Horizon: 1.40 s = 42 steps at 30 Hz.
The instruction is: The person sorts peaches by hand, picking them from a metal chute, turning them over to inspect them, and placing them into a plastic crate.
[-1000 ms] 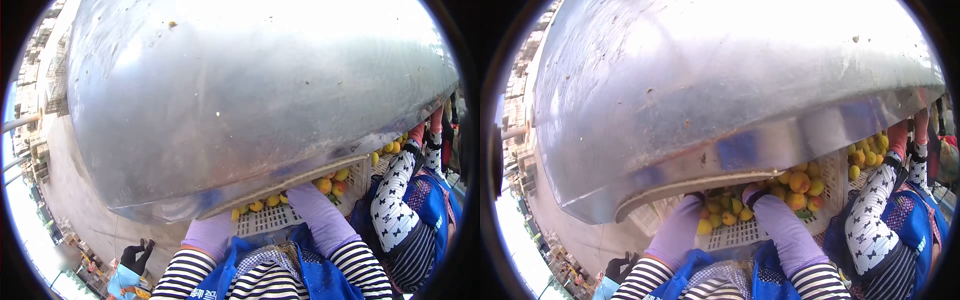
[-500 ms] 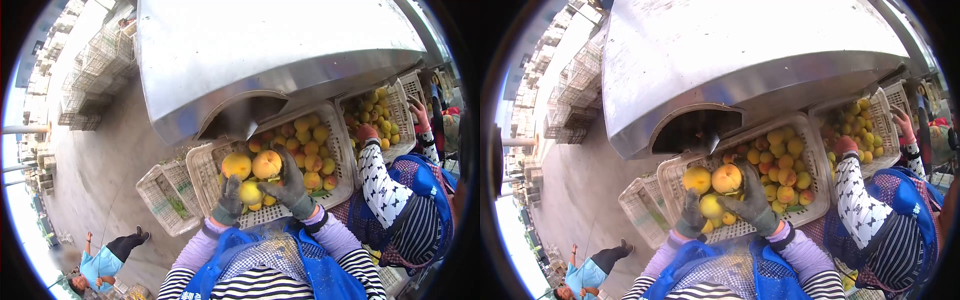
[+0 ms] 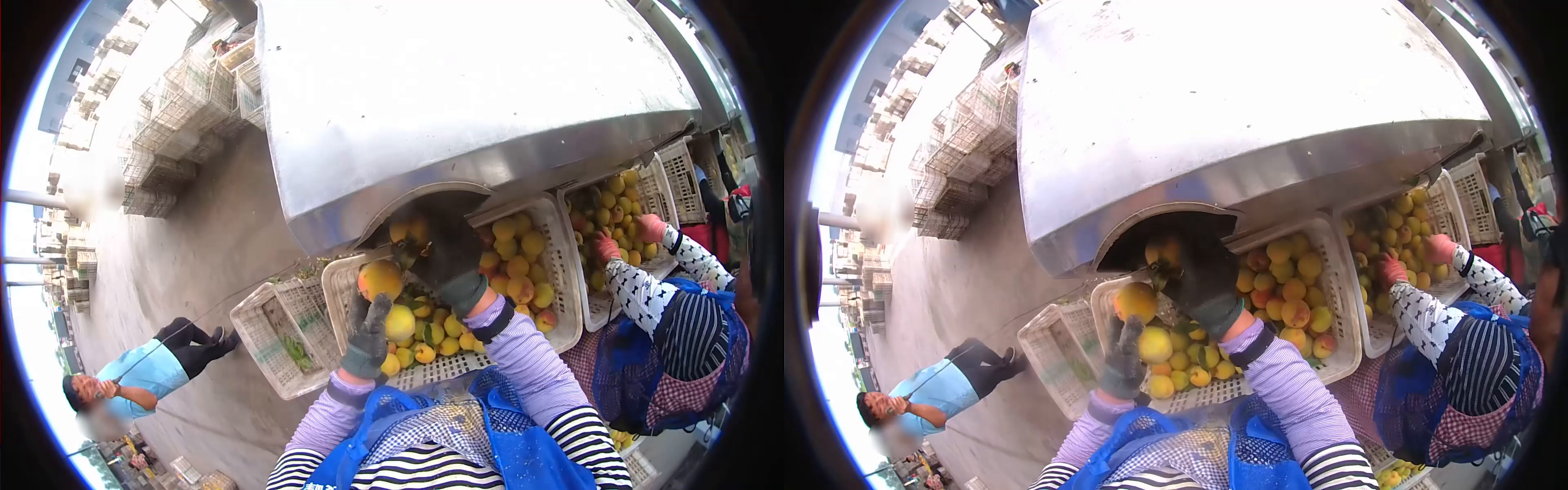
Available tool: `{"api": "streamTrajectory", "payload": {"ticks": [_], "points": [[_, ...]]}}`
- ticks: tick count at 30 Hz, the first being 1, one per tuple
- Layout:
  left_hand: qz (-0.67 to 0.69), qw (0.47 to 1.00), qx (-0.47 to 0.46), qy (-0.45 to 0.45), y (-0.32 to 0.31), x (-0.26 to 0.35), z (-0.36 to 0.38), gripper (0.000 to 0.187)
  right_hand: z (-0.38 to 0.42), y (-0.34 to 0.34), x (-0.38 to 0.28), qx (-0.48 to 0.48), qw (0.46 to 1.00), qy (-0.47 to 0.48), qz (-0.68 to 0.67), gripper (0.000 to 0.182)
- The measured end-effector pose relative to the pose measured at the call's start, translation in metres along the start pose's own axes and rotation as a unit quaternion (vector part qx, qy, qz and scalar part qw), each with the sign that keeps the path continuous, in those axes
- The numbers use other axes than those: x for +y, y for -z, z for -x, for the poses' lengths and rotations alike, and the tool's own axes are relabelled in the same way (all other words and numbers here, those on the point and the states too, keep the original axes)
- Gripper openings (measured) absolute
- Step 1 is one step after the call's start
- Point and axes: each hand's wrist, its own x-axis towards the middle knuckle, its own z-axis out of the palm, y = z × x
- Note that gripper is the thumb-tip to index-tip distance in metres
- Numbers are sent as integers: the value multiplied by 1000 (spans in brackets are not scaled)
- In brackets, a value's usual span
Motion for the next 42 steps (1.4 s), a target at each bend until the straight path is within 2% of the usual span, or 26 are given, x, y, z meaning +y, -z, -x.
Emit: {"api": "streamTrajectory", "payload": {"ticks": [1,2,4,5,7,8,9,10,11,12,13,14,15,17,18,20,24,26,27,29,33,36,38,39,41,42], "points": [[55,997,8,61,4,-2,-4,57,-5,-5,3,9,1000,22,-9,50],[57,996,12,62,3,2,-9,57,-12,-16,11,6,1000,24,-10,50],[-9,1000,8,-24,-4,18,-19,63,-19,-37,23,-65,996,9,62,43],[-11,1000,11,-22,-4,16,-19,63,-23,-24,15,-67,996,9,59,43],[-107,980,68,-154,-3,3,-18,58,-36,17,-7,-163,979,-122,7,37],[-133,978,80,-140,0,-3,-16,58,-30,28,-9,-162,979,-123,7,37],[-133,978,78,-140,4,-1,-16,58,-16,41,-10,-147,980,-102,-88,49],[-195,968,43,-150,10,4,-17,60,-4,50,-11,-130,971,-80,-183,62],[-255,953,7,-160,12,9,-18,62,6,56,-11,-129,971,-81,-182,62],[-255,953,6,-161,10,15,-20,62,15,62,-10,-182,959,-41,-214,74],[-315,916,-5,-249,6,22,-21,63,22,67,-11,-233,941,0,-244,86],[-371,866,-16,-334,1,26,-21,65,25,76,-18,-233,944,-12,-234,90],[-371,866,-17,-334,-3,24,-16,65,31,80,-19,-232,944,-13,-233,90],[-326,870,-17,-370,-13,20,-6,57,41,86,-20,-206,929,-120,-283,89],[-326,869,-21,-372,-18,18,-5,57,46,89,-23,-201,930,-122,-282,89],[-316,851,-6,-420,-24,15,-3,53,53,90,-28,-106,941,-126,-295,85],[-338,830,40,-442,-30,19,-6,48,48,89,-36,-66,946,-124,-291,78],[-367,815,55,-445,-28,24,-9,45,41,87,-50,-35,928,-198,-314,74],[-366,816,55,-444,-28,28,-11,45,39,82,-55,-36,928,-198,-314,74],[-396,777,80,-483,-30,34,-13,41,36,72,-59,-16,946,-180,-269,70],[-400,773,111,-479,-24,28,-18,42,28,57,-48,-56,968,-162,-182,70],[-435,792,81,-420,-17,32,-21,47,18,40,-42,-34,973,-150,-170,72],[-432,832,106,-330,-17,34,-17,51,15,21,-28,-39,988,-104,-108,66],[-432,832,107,-330,-15,31,-15,51,12,15,-24,-40,988,-103,-108,66],[-342,898,130,-246,-10,20,-13,57,4,2,-16,7,1000,-18,5,58],[-342,897,132,-246,-9,20,-17,57,-5,-7,-9,6,1000,-16,5,58]]}}
